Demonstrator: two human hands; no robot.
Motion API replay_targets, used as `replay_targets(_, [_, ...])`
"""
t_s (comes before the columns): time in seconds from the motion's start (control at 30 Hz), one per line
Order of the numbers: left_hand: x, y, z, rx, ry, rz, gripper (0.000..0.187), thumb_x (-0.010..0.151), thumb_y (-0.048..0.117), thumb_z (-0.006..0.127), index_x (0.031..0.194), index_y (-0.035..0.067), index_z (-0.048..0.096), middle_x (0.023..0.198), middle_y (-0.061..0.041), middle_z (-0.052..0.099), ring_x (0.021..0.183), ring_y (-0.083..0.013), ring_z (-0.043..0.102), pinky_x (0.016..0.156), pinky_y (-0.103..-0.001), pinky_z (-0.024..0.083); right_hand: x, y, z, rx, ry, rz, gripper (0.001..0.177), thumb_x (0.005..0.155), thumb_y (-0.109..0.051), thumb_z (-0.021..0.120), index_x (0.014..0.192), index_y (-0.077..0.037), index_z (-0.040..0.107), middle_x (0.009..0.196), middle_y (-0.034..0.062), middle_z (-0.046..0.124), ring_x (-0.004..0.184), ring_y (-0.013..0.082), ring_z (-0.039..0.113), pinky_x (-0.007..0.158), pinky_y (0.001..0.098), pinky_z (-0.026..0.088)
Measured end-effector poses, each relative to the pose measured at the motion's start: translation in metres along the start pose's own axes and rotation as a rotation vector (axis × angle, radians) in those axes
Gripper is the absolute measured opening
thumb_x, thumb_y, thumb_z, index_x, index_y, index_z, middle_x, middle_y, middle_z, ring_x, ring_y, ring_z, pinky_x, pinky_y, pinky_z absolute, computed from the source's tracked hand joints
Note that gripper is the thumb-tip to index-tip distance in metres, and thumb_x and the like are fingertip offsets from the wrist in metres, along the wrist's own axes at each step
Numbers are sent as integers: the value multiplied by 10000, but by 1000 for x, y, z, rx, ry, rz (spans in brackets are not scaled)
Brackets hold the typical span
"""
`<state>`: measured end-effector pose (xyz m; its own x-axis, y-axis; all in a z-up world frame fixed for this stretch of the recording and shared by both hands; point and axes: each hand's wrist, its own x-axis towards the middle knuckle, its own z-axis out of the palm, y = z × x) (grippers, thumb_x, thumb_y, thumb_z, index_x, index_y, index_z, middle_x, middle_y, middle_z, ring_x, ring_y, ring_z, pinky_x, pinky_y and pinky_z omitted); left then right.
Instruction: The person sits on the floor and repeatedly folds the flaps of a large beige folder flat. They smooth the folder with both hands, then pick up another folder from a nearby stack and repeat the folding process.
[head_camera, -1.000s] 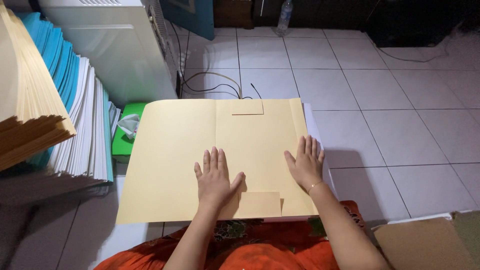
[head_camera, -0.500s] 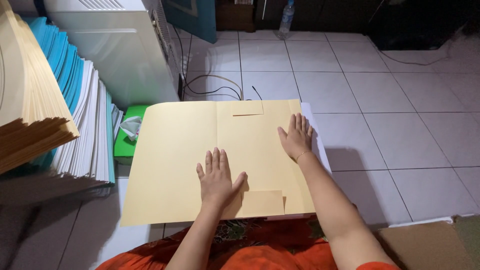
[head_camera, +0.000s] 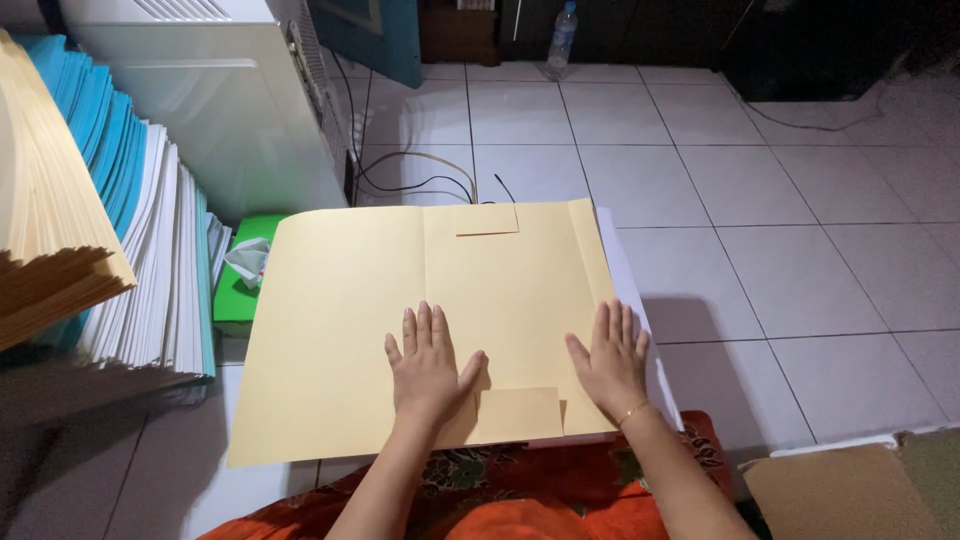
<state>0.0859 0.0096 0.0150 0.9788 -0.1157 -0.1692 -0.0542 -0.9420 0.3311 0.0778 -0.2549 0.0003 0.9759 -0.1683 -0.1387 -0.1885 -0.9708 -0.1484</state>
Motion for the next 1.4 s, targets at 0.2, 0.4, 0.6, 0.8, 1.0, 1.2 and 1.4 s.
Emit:
replay_targets(0.2, [-4,4,-11,-36,-37,-16,939,952,705,333,1630,82,149,1706,-142,131,1579,-331,56,1213,-609,48,186,-14,6,17,15,-14,871,1027,-701,178,1648,-91,147,1736,123,91,1606,284,16,1250,583,47])
replay_targets(0.4, [-4,4,-15,-26,-46,-30,953,938,722,336,1633,97,148,1708,-126,129,1581,-317,54,1220,-601,44,232,-17,8,-24,44,-14,880,1018,-734,130,1653,-125,150,1739,79,96,1604,249,42,1258,569,59])
replay_targets(0.6, [-8,-1,-9,-34,14,-8,941,937,710,348,1625,88,187,1698,-134,173,1576,-324,93,1217,-605,64,97,-21,-12,-4,8,-79,862,1026,-675,241,1638,-72,170,1726,124,136,1602,276,74,1273,549,94])
replay_targets(0.8, [-10,-2,-1,-42,76,12,951,932,711,367,1616,65,227,1687,-156,213,1572,-344,124,1212,-621,80,-42,-4,-11,-88,-94,-192,1025,864,-639,486,1637,-65,132,1720,178,96,1591,340,50,1260,541,79])
replay_targets(1.0, [4,-11,28,53,163,20,971,923,735,307,1613,76,128,1698,-101,112,1563,-306,47,1210,-593,63,-91,-13,22,-147,-101,-334,1349,763,-984,470,1619,-70,-32,1705,175,-105,1564,310,-103,1236,493,-20])
replay_targets(1.2, [11,-23,51,-91,385,89,712,960,492,414,1510,40,410,1611,-168,361,1512,-349,272,1182,-624,191,-94,-94,75,-144,132,-649,974,987,-730,368,1599,-1,163,1691,189,112,1552,328,92,1206,522,103])
replay_targets(1.4, [14,-29,60,-81,431,108,685,945,451,430,1501,52,443,1591,-161,404,1500,-334,310,1188,-594,210,-97,-73,67,87,170,-590,904,985,-718,92,1592,-71,260,1677,134,238,1547,278,195,1203,511,159])
